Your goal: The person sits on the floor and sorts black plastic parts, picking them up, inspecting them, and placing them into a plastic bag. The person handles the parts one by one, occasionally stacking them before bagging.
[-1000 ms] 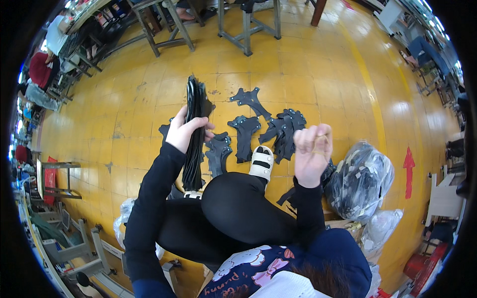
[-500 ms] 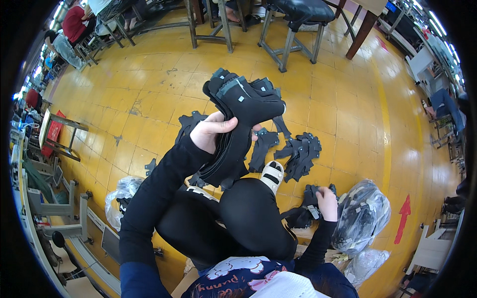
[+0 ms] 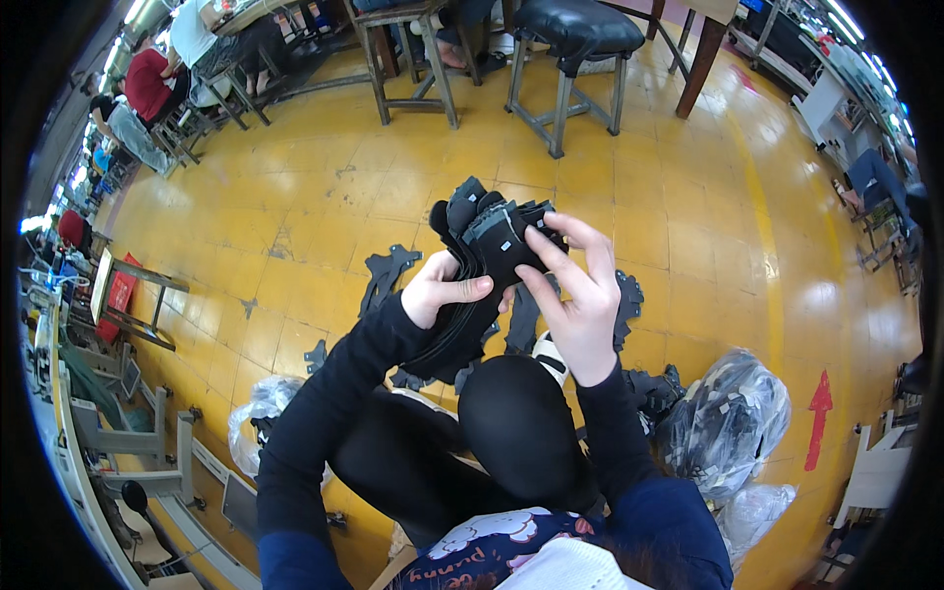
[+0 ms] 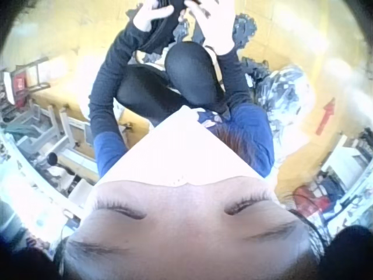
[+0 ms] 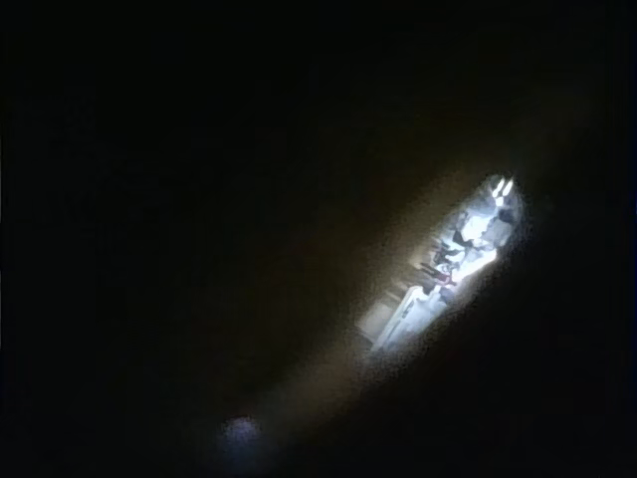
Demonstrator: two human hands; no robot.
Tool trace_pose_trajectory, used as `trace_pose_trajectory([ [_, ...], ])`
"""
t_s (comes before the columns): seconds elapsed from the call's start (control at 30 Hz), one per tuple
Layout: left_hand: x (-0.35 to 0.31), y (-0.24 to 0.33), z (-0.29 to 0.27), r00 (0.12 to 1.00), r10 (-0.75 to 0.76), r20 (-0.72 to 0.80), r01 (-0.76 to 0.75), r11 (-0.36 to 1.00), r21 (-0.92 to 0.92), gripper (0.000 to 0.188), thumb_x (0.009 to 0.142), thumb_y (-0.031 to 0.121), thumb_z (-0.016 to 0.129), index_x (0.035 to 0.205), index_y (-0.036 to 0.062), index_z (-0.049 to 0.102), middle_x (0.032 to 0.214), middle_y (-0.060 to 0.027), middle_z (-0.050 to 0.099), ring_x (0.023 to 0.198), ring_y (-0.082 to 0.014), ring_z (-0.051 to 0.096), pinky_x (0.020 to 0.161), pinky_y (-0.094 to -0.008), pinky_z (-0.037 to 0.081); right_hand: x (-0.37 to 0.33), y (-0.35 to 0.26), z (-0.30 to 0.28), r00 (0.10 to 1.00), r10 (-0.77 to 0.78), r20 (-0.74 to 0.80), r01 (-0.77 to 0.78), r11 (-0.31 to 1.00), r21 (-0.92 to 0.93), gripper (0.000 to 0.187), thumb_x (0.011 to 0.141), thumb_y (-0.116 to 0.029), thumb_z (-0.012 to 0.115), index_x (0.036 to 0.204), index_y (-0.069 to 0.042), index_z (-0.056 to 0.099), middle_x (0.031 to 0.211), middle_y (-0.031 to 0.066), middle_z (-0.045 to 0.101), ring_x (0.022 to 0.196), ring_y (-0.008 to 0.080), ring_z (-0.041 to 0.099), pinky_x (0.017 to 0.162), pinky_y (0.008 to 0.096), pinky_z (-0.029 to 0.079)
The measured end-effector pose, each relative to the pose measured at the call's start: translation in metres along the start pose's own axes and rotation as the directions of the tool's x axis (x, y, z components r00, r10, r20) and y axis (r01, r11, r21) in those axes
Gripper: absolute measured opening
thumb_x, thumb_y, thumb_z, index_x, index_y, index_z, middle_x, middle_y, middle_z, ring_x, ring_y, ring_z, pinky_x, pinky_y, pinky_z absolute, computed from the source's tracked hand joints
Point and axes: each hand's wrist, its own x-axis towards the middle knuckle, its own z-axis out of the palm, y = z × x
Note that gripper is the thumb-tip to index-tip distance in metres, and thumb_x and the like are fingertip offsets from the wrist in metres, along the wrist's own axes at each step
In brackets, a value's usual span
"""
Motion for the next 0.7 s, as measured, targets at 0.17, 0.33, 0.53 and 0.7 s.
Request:
trace_pose_trajectory([
  [0.17, -0.003, -0.004, -0.011, 0.999, -0.011, -0.036, 0.013, 0.999, 0.050, 0.038, 0.085, 0.017, 0.062, 0.115, -0.0024, 0.050, 0.094, -0.0114, 0.061, 0.084, -0.0195, 0.061, 0.078, -0.0304, 0.048, -0.006, -0.007, 0.013, 0.994, 0.052, -0.097, -0.049, 0.998, 0.031, 0.031, 0.062, 0.002, 0.076, 0.091, -0.005, 0.070, 0.090, 0.0061, 0.058, 0.084, 0.0215, 0.056, 0.072, 0.0307, 0.046],
  [0.33, -0.001, -0.009, -0.010, 0.999, -0.032, -0.006, 0.031, 0.996, -0.086, 0.041, 0.088, 0.027, 0.061, 0.114, -0.0024, 0.051, 0.094, -0.0111, 0.061, 0.084, -0.0189, 0.061, 0.078, -0.0306, 0.049, -0.008, -0.005, 0.018, 0.988, -0.022, -0.154, 0.025, 0.999, 0.023, 0.024, 0.061, 0.003, 0.077, 0.082, -0.004, 0.068, 0.084, 0.0045, 0.057, 0.079, 0.0208, 0.055, 0.067, 0.0294, 0.045],
  [0.53, 0.000, -0.007, -0.008, 0.997, -0.070, -0.044, 0.061, 0.979, -0.193, 0.063, 0.091, 0.053, 0.044, 0.123, -0.0018, 0.048, 0.109, -0.0170, 0.060, 0.096, -0.0258, 0.061, 0.084, -0.0336, 0.049, -0.012, -0.003, 0.018, 0.952, -0.234, -0.199, 0.243, 0.970, 0.020, 0.024, 0.056, 0.000, 0.073, 0.078, -0.007, 0.068, 0.084, -0.0003, 0.060, 0.077, 0.0187, 0.056, 0.072, 0.0330, 0.043],
  [0.7, -0.001, -0.003, -0.012, 0.994, 0.056, -0.094, -0.077, 0.969, -0.234, 0.066, 0.088, 0.049, 0.051, 0.131, -0.0011, 0.041, 0.124, -0.0192, 0.053, 0.112, -0.0290, 0.055, 0.097, -0.0398, 0.043, -0.019, 0.003, 0.025, 0.936, -0.321, -0.144, 0.334, 0.939, 0.079, 0.027, 0.058, -0.001, 0.072, 0.083, -0.010, 0.067, 0.090, 0.0015, 0.064, 0.081, 0.0199, 0.059, 0.078, 0.0327, 0.045],
])
